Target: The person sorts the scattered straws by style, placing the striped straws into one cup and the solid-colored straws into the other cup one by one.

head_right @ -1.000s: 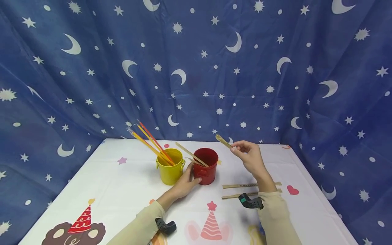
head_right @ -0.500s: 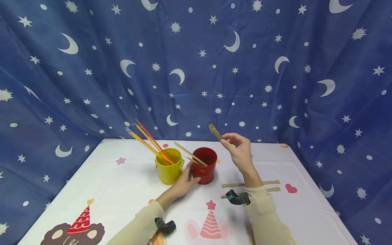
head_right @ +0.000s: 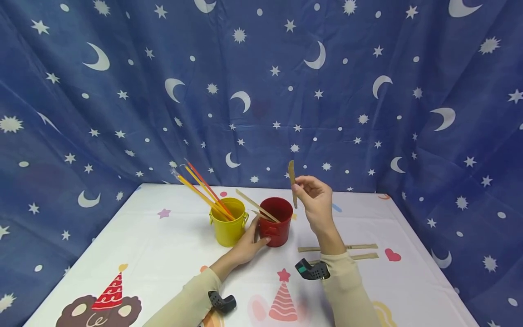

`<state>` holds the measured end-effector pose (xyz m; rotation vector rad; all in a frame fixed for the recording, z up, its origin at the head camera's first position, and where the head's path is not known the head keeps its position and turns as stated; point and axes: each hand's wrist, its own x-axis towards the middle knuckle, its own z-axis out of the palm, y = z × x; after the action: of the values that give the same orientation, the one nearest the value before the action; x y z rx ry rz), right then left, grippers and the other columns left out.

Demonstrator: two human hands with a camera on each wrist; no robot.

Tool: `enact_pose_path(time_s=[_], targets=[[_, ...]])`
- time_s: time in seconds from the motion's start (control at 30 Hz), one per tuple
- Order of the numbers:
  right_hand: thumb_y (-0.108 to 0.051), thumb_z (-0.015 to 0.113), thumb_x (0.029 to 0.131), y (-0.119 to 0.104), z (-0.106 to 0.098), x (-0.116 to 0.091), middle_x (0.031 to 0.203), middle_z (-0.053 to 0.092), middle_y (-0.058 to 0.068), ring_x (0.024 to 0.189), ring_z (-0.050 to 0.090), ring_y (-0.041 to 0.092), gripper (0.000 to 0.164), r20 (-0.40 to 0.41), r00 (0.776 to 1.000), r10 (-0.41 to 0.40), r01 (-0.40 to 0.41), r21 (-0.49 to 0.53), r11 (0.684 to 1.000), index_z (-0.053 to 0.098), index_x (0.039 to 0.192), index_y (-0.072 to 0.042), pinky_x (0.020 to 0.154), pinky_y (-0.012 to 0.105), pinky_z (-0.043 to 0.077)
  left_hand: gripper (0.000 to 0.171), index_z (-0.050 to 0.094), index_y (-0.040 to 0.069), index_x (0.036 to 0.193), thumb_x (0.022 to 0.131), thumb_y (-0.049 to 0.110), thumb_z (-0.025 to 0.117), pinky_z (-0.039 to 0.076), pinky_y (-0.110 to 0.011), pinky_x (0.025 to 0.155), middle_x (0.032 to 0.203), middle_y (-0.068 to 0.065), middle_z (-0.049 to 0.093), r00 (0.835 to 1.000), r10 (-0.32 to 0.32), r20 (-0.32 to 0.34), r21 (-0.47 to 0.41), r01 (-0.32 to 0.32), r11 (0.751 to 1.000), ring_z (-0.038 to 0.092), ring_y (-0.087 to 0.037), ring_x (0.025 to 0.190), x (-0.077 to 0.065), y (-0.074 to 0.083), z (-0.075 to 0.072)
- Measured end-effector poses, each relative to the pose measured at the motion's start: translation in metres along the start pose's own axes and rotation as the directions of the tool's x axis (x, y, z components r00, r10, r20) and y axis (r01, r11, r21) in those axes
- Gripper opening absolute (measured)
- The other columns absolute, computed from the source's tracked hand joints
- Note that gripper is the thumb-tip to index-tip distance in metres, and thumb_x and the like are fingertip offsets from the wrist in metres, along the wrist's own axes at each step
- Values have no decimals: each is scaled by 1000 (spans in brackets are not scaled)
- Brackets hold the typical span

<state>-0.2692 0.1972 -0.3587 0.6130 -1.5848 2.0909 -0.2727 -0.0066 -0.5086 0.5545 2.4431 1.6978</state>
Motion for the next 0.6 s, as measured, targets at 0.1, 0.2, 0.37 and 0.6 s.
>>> enact_pose_path(time_s=[0.1, 0.2, 0.37, 0.6], targets=[[21, 56, 90, -4, 4, -2, 79, 69, -7, 74, 61, 3, 41, 67, 997, -29, 22, 112, 993, 76, 94, -15, 71, 13, 52, 82, 11, 12, 163, 100, 24, 62, 21, -53, 129, 168, -15, 26, 1000, 5, 1, 6, -5, 1000, 24, -32, 157, 0, 1, -1], [19, 55, 92, -1, 7, -3, 85, 72, -7, 79, 63, 2, 39, 132, 991, -31, 9, 166, 986, 75, 97, -14, 75, 13, 53, 82, 11, 12, 163, 100, 24, 62, 21, -52, 129, 168, -14, 26, 1000, 5, 0, 10, -5, 1000, 24, -31, 157, 0, 1, -1], [14, 56, 95, 15, 9, -6, 88, 72, -11, 82, 63, 2, 39, 182, 981, 59, -72, 63, 995, 73, 97, -20, 80, 15, 54, 82, 12, 12, 163, 100, 24, 63, 22, -54, 128, 167, -15, 27, 1000, 15, -2, 12, -15, 1000, 25, -34, 156, -1, 1, -1], [3, 62, 96, 40, 11, -11, 78, 65, -8, 72, 58, 5, 23, 226, 957, 179, -144, -164, 976, 73, 100, -17, 68, 23, 55, 81, 12, 13, 163, 100, 25, 62, 21, -53, 129, 167, -15, 28, 1000, 20, -1, 23, -20, 1000, 26, -32, 156, 1, -1, 0]])
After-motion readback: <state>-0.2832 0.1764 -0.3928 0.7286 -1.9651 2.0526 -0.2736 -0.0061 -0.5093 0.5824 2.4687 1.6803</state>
